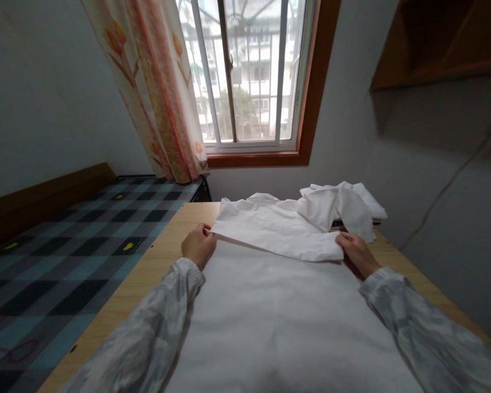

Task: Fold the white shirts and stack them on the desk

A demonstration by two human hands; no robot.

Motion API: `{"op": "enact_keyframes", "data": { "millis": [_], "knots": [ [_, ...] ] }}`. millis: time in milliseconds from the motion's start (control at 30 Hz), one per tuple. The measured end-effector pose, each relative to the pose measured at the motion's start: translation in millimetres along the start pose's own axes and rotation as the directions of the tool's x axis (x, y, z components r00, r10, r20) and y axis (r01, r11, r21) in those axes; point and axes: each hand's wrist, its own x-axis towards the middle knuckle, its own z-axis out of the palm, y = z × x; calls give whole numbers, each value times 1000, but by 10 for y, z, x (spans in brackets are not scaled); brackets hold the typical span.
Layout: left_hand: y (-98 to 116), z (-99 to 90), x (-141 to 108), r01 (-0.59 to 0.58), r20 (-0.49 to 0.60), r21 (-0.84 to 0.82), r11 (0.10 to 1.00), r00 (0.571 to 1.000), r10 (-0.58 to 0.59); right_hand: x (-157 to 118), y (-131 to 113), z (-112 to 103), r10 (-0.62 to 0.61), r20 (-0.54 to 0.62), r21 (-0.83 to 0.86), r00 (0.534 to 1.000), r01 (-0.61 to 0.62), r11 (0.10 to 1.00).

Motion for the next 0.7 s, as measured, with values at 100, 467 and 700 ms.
{"op": "enact_keyframes", "data": {
  "millis": [100, 467, 700],
  "knots": [
    [-71, -17, 17, -20, -7, 97, 995, 1000, 21, -14, -7, 51, -108, 68, -132, 992, 116, 984],
    [-288, -138, 290, -451, 118, -88, 888, 881, 458, -130, 54, 109, -442, 173, -427, 880, 472, 772],
    [-13, 16, 705, -514, 187, -5, 858, 842, 505, -136, 93, 105, -435, 269, -426, 860, 511, 747]
  ]
}}
